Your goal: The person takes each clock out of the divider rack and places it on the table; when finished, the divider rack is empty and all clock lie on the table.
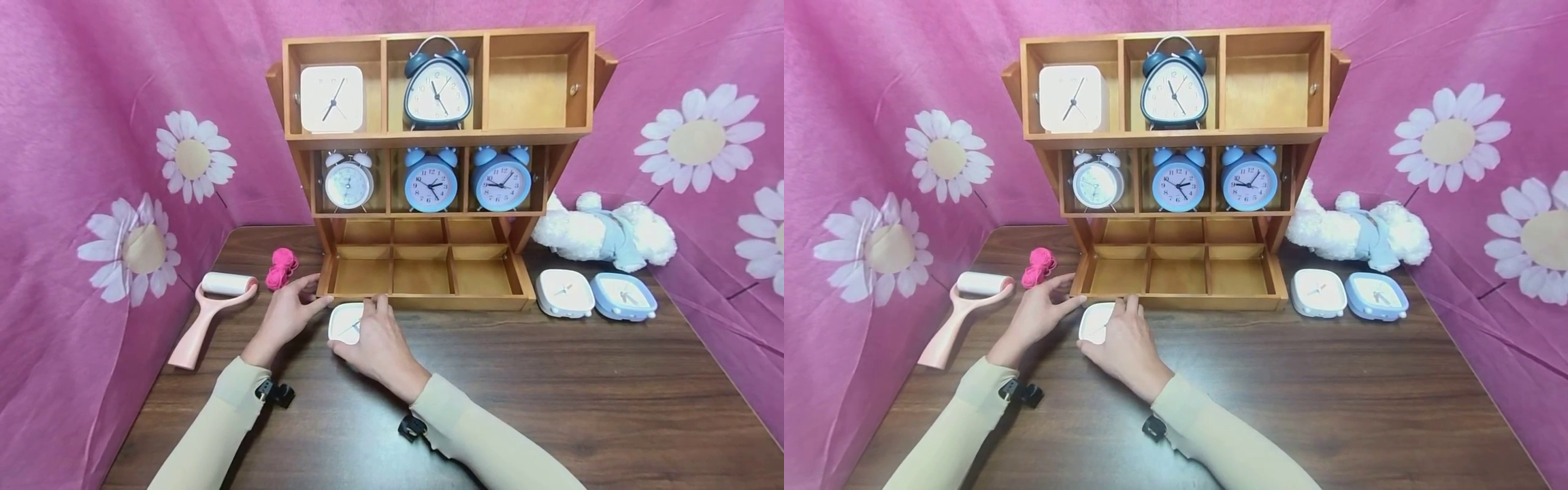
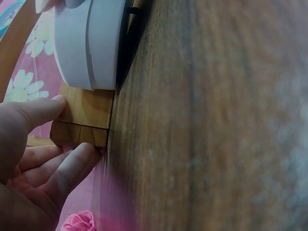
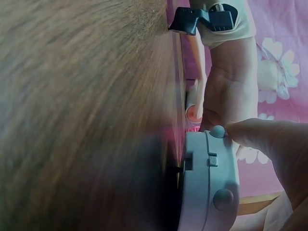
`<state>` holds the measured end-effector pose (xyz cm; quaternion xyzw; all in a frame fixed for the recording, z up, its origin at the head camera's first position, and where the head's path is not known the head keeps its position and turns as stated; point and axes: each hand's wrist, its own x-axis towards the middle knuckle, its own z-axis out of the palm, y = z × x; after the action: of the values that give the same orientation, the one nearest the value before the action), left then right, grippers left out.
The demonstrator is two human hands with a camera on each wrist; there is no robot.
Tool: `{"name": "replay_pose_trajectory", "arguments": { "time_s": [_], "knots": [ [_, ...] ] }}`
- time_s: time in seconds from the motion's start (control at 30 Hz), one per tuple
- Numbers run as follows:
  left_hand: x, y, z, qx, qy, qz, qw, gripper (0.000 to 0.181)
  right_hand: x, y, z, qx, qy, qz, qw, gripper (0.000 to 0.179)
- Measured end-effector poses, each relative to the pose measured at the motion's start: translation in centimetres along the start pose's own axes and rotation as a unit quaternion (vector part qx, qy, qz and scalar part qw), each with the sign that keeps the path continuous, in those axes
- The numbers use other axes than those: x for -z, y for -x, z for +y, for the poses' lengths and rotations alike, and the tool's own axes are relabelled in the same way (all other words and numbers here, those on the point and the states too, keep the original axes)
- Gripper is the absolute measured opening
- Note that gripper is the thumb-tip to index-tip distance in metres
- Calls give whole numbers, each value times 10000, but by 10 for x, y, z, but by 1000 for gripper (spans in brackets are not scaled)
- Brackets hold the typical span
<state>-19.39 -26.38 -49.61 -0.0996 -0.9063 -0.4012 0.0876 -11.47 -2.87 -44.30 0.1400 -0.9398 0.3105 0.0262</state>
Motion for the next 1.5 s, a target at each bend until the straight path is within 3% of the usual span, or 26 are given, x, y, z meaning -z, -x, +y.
{"name": "replay_pose_trajectory", "arguments": {
  "time_s": [0.13, 0.43, 0.53, 0.57, 0.67, 0.9, 1.27, 1.5],
  "knots": [
    [-2, -1, -6, 14, -39, -52, 10000, 68, 2, 1, 1, 76, -11, 67, 9999, 102],
    [0, 0, -1, 10, -43, -7, 10000, 69, 12, -1, 0, 87, -157, 77, 9998, 99],
    [6, 3, 17, 151, -136, -100, 9997, 66, 19, -3, -1, 61, -283, 150, 9995, 98],
    [5, 2, 14, 188, -208, -126, 9995, 68, 22, -4, -1, 56, -327, 181, 9993, 98],
    [11, 6, 33, 432, -354, -286, 9980, 65, 34, -6, -2, -9, -450, 263, 9986, 99],
    [15, 10, 45, 610, -450, -332, 9966, 62, 69, -10, 2, -164, -705, 392, 9966, 100],
    [15, 9, 45, 607, -413, -335, 9967, 63, 131, -9, 15, -29, -1061, 1083, 9884, 97],
    [14, 9, 45, 636, -419, -354, 9965, 64, 162, -16, 38, 64, -1198, 1945, 9735, 89]
  ]
}}
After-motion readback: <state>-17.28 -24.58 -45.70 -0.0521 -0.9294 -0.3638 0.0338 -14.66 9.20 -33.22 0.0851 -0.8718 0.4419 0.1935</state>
